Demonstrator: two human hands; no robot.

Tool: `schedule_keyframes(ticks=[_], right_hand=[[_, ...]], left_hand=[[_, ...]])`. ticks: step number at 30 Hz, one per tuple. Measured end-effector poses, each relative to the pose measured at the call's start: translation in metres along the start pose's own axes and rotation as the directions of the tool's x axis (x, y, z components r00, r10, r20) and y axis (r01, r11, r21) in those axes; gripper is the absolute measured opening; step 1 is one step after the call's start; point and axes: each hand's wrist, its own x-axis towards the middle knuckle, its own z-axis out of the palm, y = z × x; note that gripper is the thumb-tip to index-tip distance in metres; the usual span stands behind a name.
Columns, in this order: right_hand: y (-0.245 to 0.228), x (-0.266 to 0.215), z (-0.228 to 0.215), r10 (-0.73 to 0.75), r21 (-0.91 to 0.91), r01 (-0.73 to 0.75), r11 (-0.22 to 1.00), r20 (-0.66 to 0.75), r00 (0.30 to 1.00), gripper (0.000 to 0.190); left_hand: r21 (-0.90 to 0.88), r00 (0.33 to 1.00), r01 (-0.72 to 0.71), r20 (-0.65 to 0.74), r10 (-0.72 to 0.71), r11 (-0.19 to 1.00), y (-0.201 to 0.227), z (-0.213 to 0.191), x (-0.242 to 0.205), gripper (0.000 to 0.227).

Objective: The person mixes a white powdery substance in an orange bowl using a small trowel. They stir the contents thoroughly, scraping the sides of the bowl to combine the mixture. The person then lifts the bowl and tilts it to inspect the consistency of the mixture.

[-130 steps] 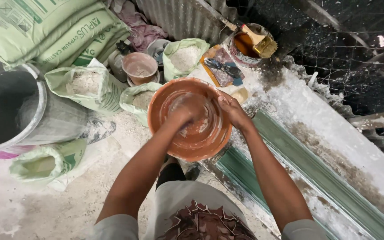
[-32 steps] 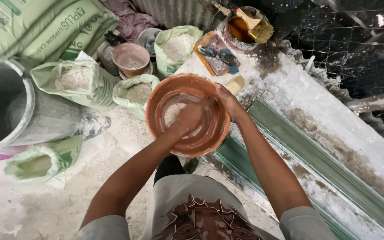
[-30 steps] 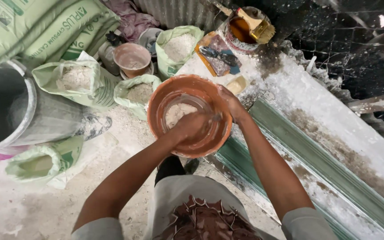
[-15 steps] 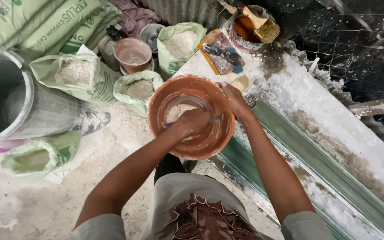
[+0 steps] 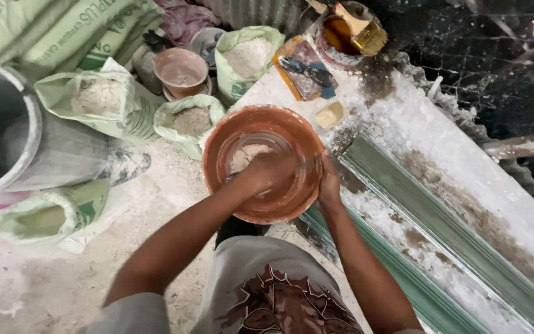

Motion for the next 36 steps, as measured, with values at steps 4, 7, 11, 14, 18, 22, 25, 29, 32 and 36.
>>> schedule_keyframes(ticks=[4,7,11,14,18,22,25,29,32,36], right_hand=[[-0.009,0.022,0.007,0.043,0.036,-0.045,0.998,0.062,0.997,0.052],[-0.018,0.03,0.011,0.118,0.066,-0.124,0.99,0.09,0.989,0.051],[-0.014,0.041,0.009,0.142,0.03,-0.147,0.989,0.131,0.981,0.051],[-0.027,0.044,0.022,0.191,-0.005,-0.191,0.981,0.08,0.978,0.051],[-0.038,0.047,0.031,0.245,-0.085,-0.239,0.967,0.07,0.967,0.049],[-0.01,0.073,-0.001,0.192,-0.071,-0.183,0.981,0.16,0.968,0.047],[0.011,0.094,-0.034,0.076,-0.158,-0.047,0.986,0.184,0.98,0.043],[-0.014,0.068,0.003,0.097,-0.147,-0.071,0.987,0.175,0.98,0.043],[-0.015,0.061,0.01,0.141,-0.118,-0.124,0.985,0.152,0.978,0.045],[-0.013,0.068,0.002,0.082,-0.115,-0.059,0.992,0.215,0.973,0.046]], left_hand=[[-0.046,0.911,0.191,-0.363,-0.195,0.98,-0.014,0.018,0.027,0.026],[0.009,0.966,0.058,-0.254,-0.054,0.998,0.008,0.005,0.009,0.022],[-0.116,0.976,0.118,-0.168,-0.136,0.986,0.016,-0.032,-0.009,0.026],[-0.295,0.954,0.217,-0.137,-0.266,0.931,0.017,-0.029,-0.011,0.033],[-0.114,0.998,-0.06,-0.035,0.056,0.992,0.02,-0.034,-0.021,0.028],[-0.277,0.964,0.16,-0.161,-0.21,0.947,0.008,-0.029,-0.018,0.032],[-0.184,0.887,0.193,-0.388,-0.252,0.964,-0.004,0.013,-0.005,0.044],[-0.225,0.973,-0.013,-0.228,-0.039,0.974,-0.017,0.014,-0.008,0.034],[-0.313,0.924,0.134,-0.303,-0.233,0.94,-0.02,0.01,-0.009,0.039],[-0.311,0.937,0.071,-0.304,-0.17,0.948,-0.041,0.044,0.004,0.034]])
